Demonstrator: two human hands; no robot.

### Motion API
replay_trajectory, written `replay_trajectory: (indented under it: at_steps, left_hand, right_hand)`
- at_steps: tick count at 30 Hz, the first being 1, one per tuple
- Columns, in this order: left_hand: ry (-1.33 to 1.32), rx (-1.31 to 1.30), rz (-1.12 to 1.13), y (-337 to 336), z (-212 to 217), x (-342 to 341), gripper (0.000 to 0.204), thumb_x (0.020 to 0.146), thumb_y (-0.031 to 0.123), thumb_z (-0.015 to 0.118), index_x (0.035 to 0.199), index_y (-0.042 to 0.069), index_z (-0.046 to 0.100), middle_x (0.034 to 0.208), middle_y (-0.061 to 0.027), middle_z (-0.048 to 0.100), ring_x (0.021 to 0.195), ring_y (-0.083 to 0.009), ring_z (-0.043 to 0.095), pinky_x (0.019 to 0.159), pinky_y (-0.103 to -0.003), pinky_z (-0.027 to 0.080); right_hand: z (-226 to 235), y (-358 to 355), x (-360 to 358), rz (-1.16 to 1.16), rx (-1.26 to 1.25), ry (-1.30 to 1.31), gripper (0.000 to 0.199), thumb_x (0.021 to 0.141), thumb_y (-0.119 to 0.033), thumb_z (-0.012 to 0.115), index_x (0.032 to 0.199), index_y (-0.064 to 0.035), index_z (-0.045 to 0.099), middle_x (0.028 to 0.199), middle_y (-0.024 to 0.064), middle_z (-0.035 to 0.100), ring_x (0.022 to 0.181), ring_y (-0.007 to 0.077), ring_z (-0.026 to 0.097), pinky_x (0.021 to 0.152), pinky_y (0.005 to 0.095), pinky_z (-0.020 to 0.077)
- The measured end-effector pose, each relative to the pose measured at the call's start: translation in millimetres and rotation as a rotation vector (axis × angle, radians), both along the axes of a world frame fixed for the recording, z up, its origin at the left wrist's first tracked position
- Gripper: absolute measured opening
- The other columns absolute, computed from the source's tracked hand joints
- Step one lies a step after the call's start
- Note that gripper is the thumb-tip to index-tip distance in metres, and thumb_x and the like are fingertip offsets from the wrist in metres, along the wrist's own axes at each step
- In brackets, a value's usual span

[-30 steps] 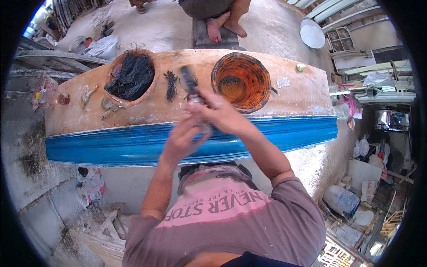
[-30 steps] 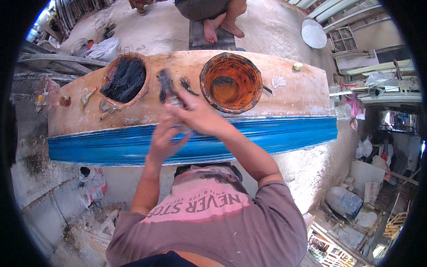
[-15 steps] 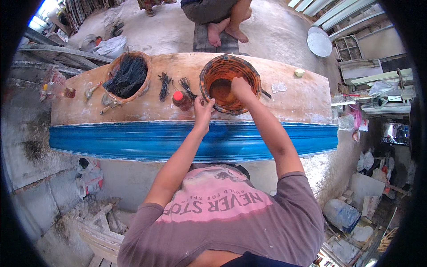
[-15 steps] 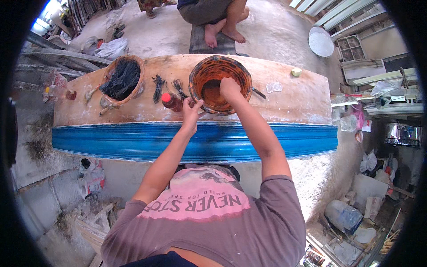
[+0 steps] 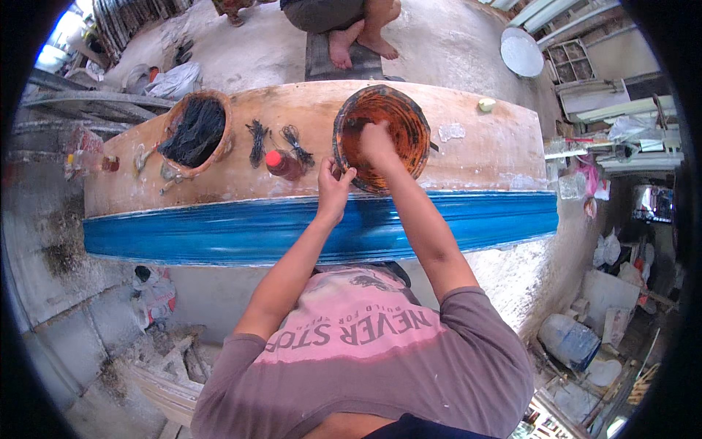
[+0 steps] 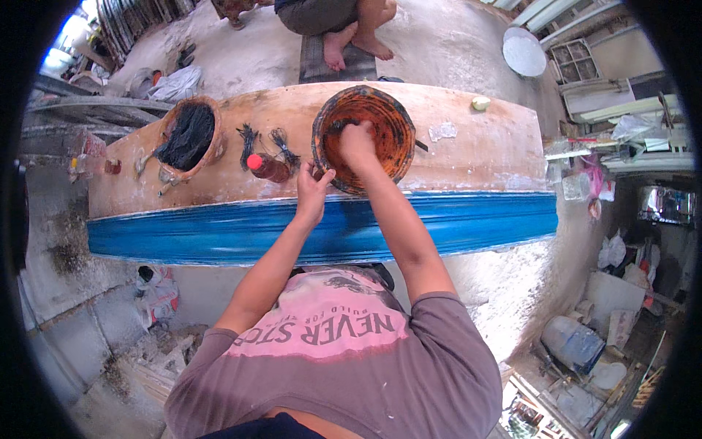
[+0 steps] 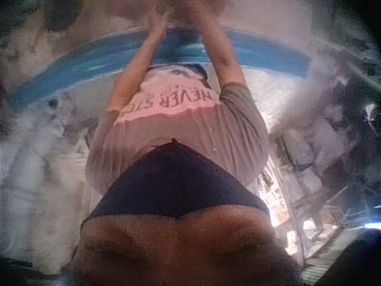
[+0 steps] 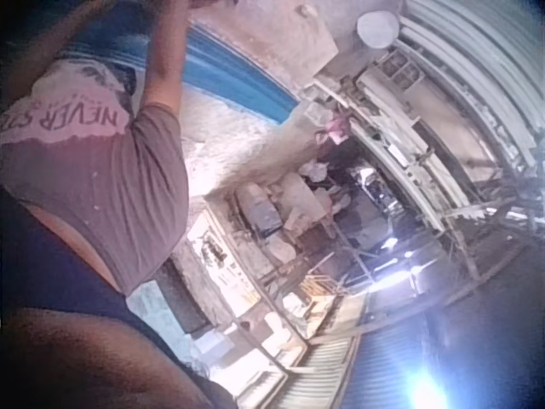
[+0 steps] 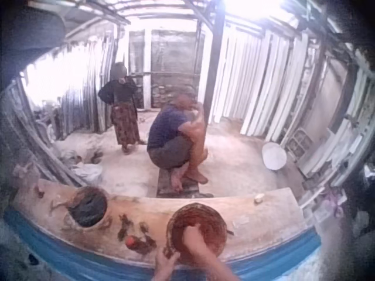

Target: The person prepares a reddish-brown liquid by pouring a clear liquid from a bottle into a container and stirring it. They then use a brush to apply the liquid onto a long, blue-painted wooden beam resting on a workbench, repeatedly dipping the brush and brushing along the beam's length.

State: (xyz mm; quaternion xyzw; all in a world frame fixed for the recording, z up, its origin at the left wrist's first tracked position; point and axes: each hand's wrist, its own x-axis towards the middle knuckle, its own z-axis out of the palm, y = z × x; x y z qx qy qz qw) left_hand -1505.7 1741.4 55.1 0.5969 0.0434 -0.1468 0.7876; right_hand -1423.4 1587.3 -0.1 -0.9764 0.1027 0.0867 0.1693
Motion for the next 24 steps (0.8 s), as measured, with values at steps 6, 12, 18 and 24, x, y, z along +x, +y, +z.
replay_trajectory:
  at_steps: [6,12,18,24]
  left_hand:
    - [-0.013,-0.008,0.016,11.7,-11.3,3.2,0.029,0.086,-0.005,0.063,0.111,0.001,0.051,0.113,-0.0087,0.060,0.111,-0.0158,0.056,0.097,-0.030,0.043]
    - [-0.032,0.027,-0.056,11.5,18.7,1.9,0.030,0.084,-0.007,0.064,0.111,-0.001,0.050,0.118,-0.0108,0.059,0.115,-0.0165,0.054,0.099,-0.030,0.042]
    - [-0.132,0.007,-0.138,-12.8,20.6,-20.3,0.034,0.083,-0.009,0.063,0.114,-0.001,0.050,0.123,-0.0110,0.056,0.122,-0.0187,0.051,0.106,-0.031,0.038]
    - [-0.112,0.044,-0.104,-13.9,1.5,-27.7,0.033,0.086,-0.003,0.065,0.116,0.002,0.051,0.120,-0.0064,0.058,0.110,-0.0126,0.056,0.085,-0.025,0.049]
  right_hand:
    - [69.2,-3.5,-24.6,-0.107,0.100,0.023,0.026,0.084,-0.015,0.053,0.094,0.0024,0.069,0.097,0.0319,0.066,0.087,0.0430,0.068,0.074,0.0496,0.0563]
    - [45.0,-86.1,-57.2,-0.455,0.549,0.099,0.027,0.080,-0.020,0.063,0.082,0.0066,0.067,0.081,0.0278,0.067,0.074,0.0411,0.068,0.066,0.0470,0.0547]
    - [22.5,-52.3,-50.3,-0.151,-0.018,-0.073,0.017,0.075,-0.008,0.061,0.081,0.0051,0.070,0.086,0.0301,0.066,0.083,0.0417,0.067,0.076,0.0477,0.0531]
    - [78.7,-23.7,-45.6,-0.247,0.150,-0.051,0.019,0.077,-0.012,0.062,0.084,0.0036,0.070,0.090,0.0316,0.065,0.088,0.0415,0.066,0.079,0.0473,0.0527]
